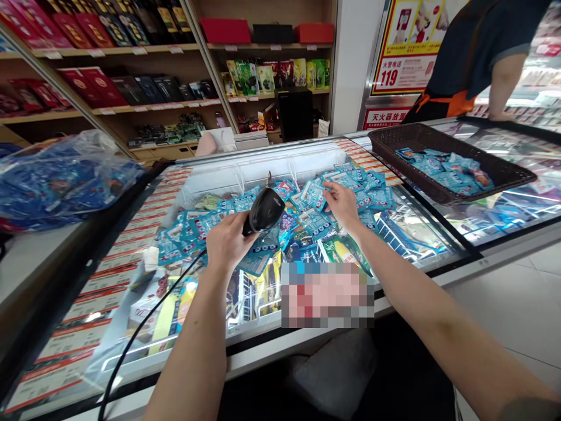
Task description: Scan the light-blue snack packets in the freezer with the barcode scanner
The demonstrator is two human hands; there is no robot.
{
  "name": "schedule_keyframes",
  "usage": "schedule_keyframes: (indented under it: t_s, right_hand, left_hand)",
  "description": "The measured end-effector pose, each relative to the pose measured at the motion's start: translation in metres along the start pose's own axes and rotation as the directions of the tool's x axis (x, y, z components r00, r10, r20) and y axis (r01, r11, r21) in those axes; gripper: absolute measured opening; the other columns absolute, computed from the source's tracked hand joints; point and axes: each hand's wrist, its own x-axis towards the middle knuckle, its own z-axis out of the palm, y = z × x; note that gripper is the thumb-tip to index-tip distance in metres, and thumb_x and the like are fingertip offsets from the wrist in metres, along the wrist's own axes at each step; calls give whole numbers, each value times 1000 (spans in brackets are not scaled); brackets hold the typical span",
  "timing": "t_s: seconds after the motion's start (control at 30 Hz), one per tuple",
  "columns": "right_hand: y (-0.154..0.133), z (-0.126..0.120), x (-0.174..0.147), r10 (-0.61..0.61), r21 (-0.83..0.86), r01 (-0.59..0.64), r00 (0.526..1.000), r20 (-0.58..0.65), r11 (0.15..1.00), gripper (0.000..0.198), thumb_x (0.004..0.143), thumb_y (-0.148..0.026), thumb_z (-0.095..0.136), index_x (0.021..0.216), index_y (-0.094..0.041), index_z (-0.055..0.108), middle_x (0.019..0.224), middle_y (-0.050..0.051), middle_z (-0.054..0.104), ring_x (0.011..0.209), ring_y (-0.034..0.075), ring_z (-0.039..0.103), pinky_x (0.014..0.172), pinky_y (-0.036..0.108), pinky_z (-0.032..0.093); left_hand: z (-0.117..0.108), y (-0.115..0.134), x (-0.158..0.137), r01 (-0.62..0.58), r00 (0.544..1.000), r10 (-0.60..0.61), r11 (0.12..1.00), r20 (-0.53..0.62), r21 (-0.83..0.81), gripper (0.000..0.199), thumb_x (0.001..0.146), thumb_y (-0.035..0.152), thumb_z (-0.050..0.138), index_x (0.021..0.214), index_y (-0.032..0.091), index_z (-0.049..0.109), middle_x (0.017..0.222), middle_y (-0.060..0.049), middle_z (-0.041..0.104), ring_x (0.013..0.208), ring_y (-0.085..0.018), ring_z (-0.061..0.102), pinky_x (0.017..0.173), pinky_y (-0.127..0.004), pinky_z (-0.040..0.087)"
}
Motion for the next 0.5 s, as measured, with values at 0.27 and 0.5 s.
schedule_keyframes:
  t_s: [0.27, 0.5]
  right_hand:
    - [-13, -4, -10, -251, -476, 216, 968, -12, 852, 30, 90, -30, 43, 111, -22, 63, 117, 9, 57, 112, 25, 46, 91, 39, 43]
    - [-19, 7, -19, -447, -363, 632, 758, 475, 685, 36, 85, -52, 50, 111, -31, 64, 124, 1, 57, 119, 24, 43, 107, 51, 19]
  left_hand:
    - [0, -13, 0, 170, 983, -168, 985, -70, 13, 38, 77, 44, 57, 106, 20, 61, 99, -8, 68, 94, -25, 61, 67, -28, 38]
    - [0, -18, -1, 263, 963, -260, 964, -76, 33, 40, 77, 47, 55, 105, 20, 60, 96, -9, 68, 92, -25, 61, 64, -28, 35]
